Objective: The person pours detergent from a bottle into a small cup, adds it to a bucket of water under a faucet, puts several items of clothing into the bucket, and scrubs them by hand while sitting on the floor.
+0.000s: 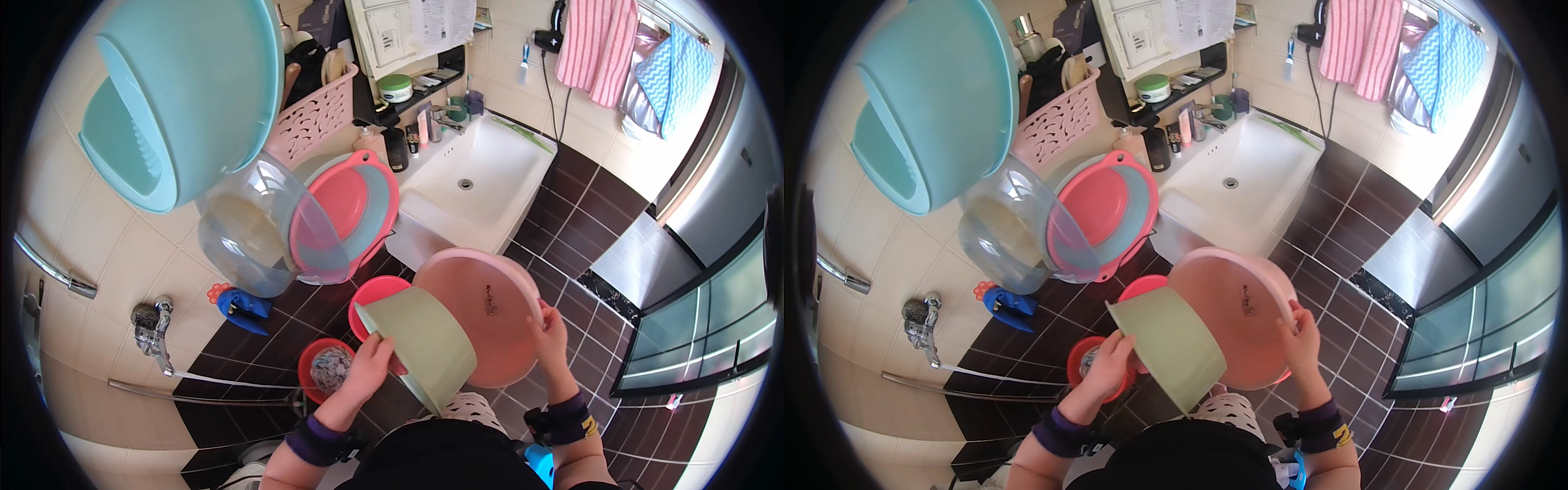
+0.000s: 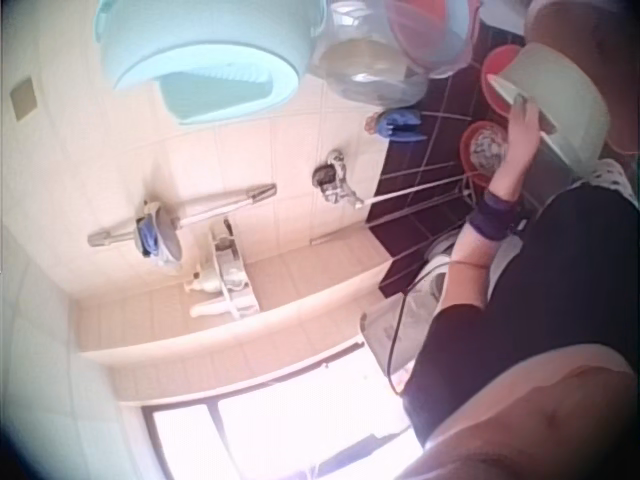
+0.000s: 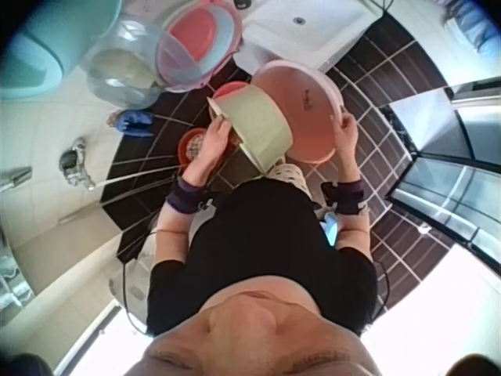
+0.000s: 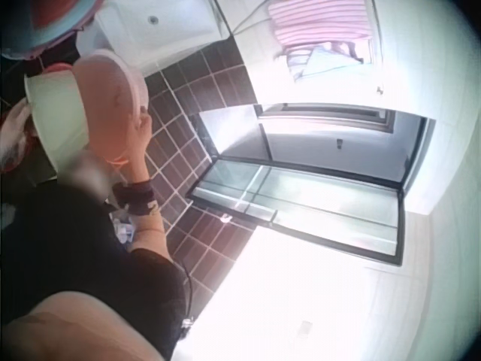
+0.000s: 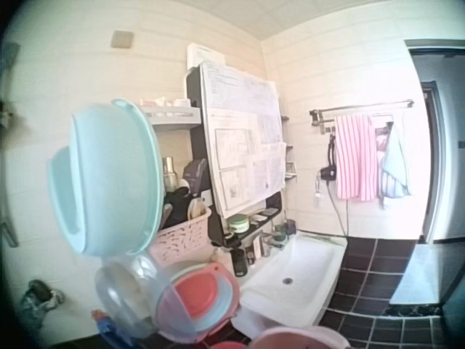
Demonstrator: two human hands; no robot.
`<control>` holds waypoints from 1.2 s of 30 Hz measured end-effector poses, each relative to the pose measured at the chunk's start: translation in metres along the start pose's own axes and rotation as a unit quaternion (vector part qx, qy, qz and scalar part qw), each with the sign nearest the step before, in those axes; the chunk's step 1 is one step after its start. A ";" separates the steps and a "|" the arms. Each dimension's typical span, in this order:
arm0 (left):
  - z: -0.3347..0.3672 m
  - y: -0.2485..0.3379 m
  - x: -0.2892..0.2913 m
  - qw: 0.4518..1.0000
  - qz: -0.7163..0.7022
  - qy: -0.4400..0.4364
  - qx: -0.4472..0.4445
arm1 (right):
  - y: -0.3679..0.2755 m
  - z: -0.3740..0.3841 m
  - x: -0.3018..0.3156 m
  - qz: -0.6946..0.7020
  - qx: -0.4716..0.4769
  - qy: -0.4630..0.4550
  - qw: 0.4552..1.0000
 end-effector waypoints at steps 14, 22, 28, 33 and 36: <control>0.029 -0.112 -0.056 0.977 0.209 -0.035 0.033 | 0.049 -0.089 -0.089 0.004 -0.074 -0.097 0.993; -0.011 -0.182 -0.009 0.993 0.069 -0.072 0.061 | 0.114 -0.119 -0.115 0.063 -0.236 -0.141 0.959; -0.068 -0.239 0.105 0.963 0.226 0.148 0.016 | 0.140 -0.138 -0.121 0.126 -0.305 -0.142 0.933; -0.101 -0.288 0.159 0.924 0.262 0.276 0.043 | 0.152 -0.138 -0.124 0.168 -0.320 -0.143 0.921; -0.104 -0.331 0.163 0.925 0.174 0.292 0.168 | 0.166 -0.134 -0.128 0.172 -0.321 -0.146 0.920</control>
Point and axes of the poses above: each hand's wrist, its own z-axis towards the middle knuckle, its own x-axis out of the back of the hand, y = z × x, the point moved 8 cm from there along z, towards the middle knuckle, and after that the axes turned 11 degrees about -z, right-handed, at the moved point
